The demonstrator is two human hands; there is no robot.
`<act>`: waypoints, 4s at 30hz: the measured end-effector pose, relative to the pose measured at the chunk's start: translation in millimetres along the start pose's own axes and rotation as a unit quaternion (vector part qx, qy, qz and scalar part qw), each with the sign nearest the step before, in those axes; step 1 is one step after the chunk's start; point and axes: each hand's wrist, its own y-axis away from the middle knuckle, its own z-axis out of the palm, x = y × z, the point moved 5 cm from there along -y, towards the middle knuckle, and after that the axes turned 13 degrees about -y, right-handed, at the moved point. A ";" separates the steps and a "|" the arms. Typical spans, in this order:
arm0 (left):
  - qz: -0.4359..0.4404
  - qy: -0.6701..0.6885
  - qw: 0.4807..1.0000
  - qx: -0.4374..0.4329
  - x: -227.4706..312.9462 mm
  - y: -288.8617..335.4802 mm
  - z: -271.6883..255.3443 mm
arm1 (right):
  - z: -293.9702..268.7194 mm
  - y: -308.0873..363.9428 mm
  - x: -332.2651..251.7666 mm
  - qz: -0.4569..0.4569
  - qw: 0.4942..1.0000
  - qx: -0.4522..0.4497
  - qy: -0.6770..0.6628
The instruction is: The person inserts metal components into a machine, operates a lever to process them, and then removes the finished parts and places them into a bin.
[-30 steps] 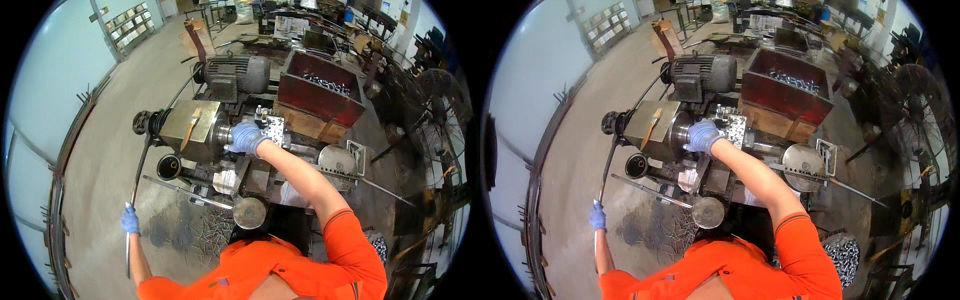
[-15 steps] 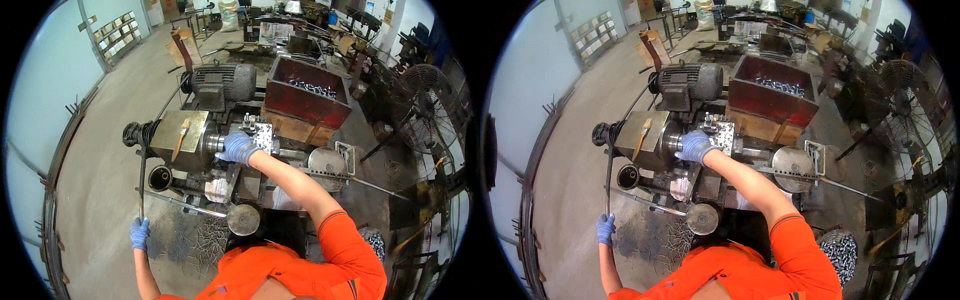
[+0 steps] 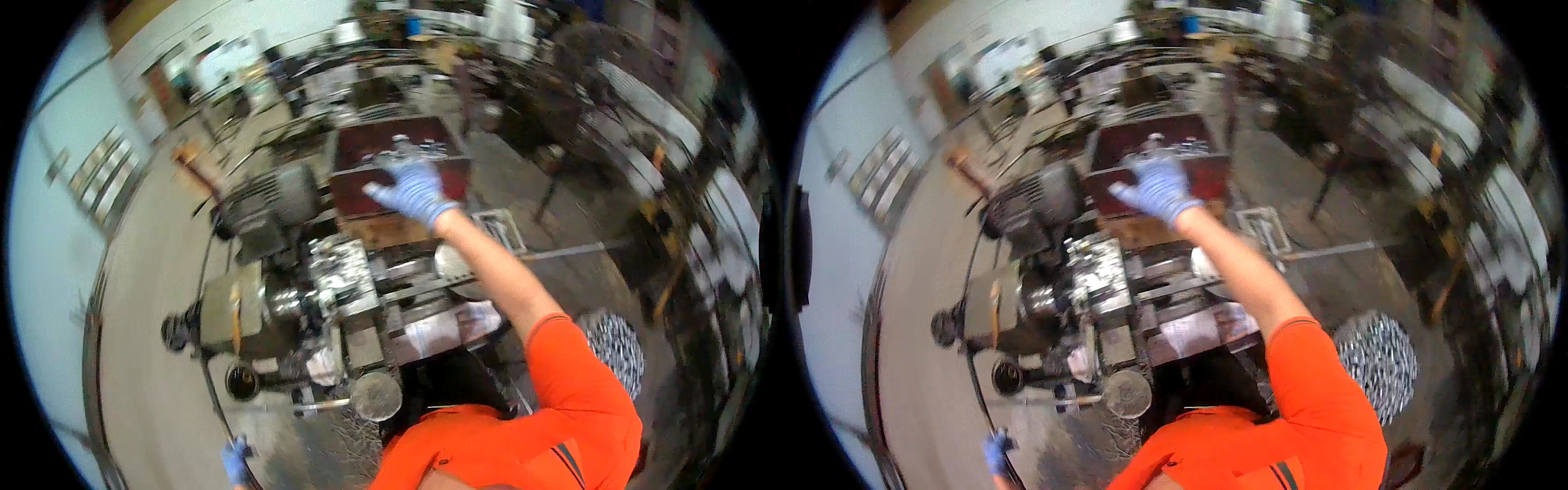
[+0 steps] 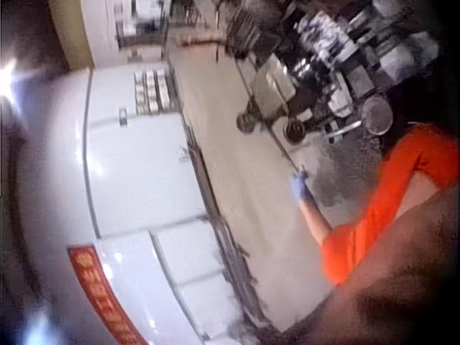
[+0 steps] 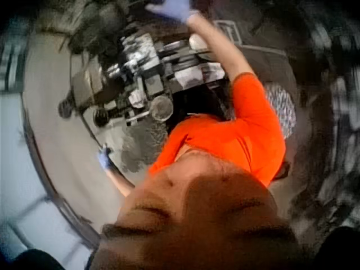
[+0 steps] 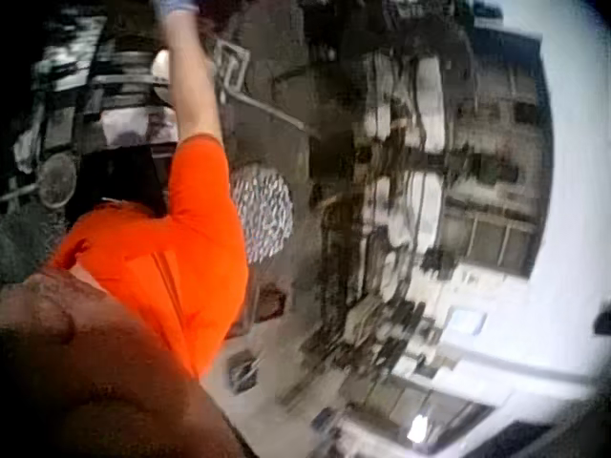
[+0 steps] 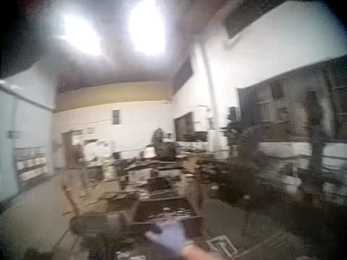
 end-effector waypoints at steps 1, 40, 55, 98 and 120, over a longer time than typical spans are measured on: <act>0.003 -0.004 1.000 -0.026 4.4 -9.1 -2.4 | -9.3 18.1 -6.1 -0.009 0.998 0.007 -0.066; -0.095 -0.039 0.995 0.017 71.5 19.8 26.5 | -216.6 582.9 332.8 0.642 0.638 -0.385 0.181; -0.017 0.030 0.997 0.062 22.5 1.5 8.0 | -156.9 468.8 227.6 0.451 0.752 0.147 -0.458; -0.101 -0.441 0.866 0.213 44.3 112.0 1.9 | 202.6 71.7 -173.5 0.168 0.815 -0.450 -0.323; 0.175 -0.330 0.797 0.475 47.3 36.2 -60.0 | 121.3 72.0 -137.6 -0.012 0.943 -0.180 -0.281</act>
